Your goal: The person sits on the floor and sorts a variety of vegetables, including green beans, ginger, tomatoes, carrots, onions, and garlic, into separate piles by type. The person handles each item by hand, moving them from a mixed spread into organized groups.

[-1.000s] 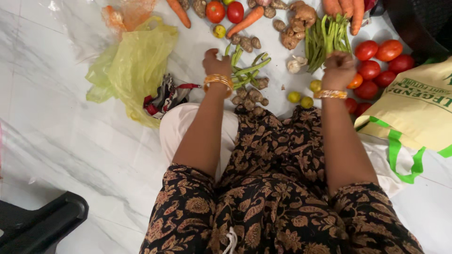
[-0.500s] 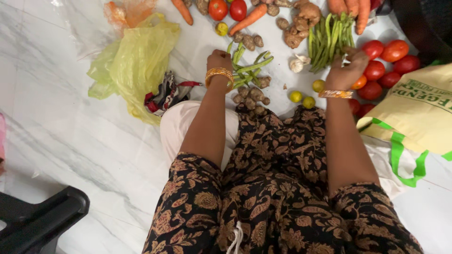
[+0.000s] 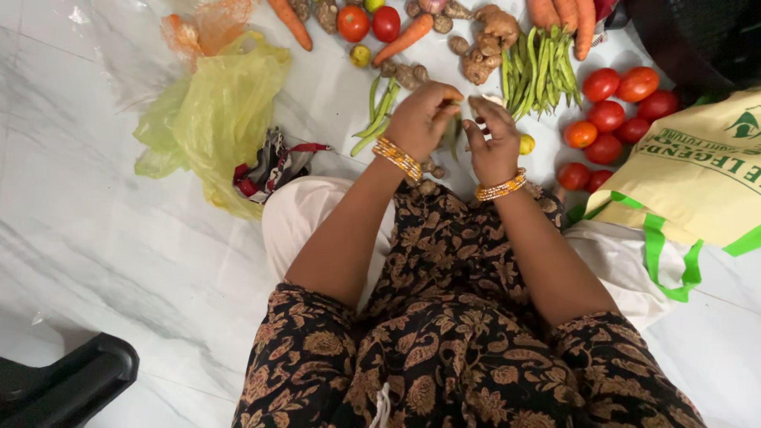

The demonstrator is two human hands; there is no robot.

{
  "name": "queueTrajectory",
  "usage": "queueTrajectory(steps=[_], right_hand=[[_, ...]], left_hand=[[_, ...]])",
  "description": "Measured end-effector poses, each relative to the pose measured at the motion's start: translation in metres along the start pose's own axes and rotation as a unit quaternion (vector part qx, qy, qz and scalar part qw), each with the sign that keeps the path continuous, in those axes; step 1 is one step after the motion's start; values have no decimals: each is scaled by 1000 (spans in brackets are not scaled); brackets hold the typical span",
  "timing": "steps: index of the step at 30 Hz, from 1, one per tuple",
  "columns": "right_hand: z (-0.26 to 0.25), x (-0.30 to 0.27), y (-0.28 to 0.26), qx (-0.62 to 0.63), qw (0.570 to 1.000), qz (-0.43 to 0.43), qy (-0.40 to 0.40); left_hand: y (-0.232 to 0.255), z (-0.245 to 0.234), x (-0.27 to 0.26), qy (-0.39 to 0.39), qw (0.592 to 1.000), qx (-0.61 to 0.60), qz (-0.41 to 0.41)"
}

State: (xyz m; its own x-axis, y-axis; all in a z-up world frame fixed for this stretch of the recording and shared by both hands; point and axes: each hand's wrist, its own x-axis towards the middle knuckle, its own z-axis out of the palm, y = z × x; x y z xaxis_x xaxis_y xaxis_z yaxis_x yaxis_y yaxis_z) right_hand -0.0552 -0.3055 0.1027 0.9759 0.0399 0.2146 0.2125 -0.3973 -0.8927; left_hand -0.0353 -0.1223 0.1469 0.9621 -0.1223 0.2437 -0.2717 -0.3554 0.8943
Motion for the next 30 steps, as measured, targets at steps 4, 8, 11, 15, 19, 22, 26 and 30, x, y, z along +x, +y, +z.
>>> queueTrajectory(steps=[4, 8, 11, 15, 19, 22, 26, 30], right_hand=[[-5, -1, 9, -58, 998, -11, -17], [-5, -10, 35, -28, 998, 51, -26], [-6, -10, 70, 58, 992, 107, -18], [-32, 14, 140, 144, 981, 66, 110], [-87, 43, 211, 3, 972, 56, 228], [-110, 60, 244, -106, 956, 82, 261], [-112, 68, 236, -132, 967, 69, 209], [-93, 50, 177, -270, 937, -115, 188]], left_hand=[[-15, 18, 3, -18, 999, -42, -11], [-33, 25, 4, 3, 992, -108, -67], [-49, 23, 7, 6, 986, -88, -139], [-85, 10, 9, 124, 976, -92, -153], [-130, -4, 6, 219, 951, -33, -216], [-155, -9, 4, 223, 936, 37, -269], [-167, -11, -3, 168, 908, 81, -376], [-162, -12, -4, 91, 850, 170, -490]])
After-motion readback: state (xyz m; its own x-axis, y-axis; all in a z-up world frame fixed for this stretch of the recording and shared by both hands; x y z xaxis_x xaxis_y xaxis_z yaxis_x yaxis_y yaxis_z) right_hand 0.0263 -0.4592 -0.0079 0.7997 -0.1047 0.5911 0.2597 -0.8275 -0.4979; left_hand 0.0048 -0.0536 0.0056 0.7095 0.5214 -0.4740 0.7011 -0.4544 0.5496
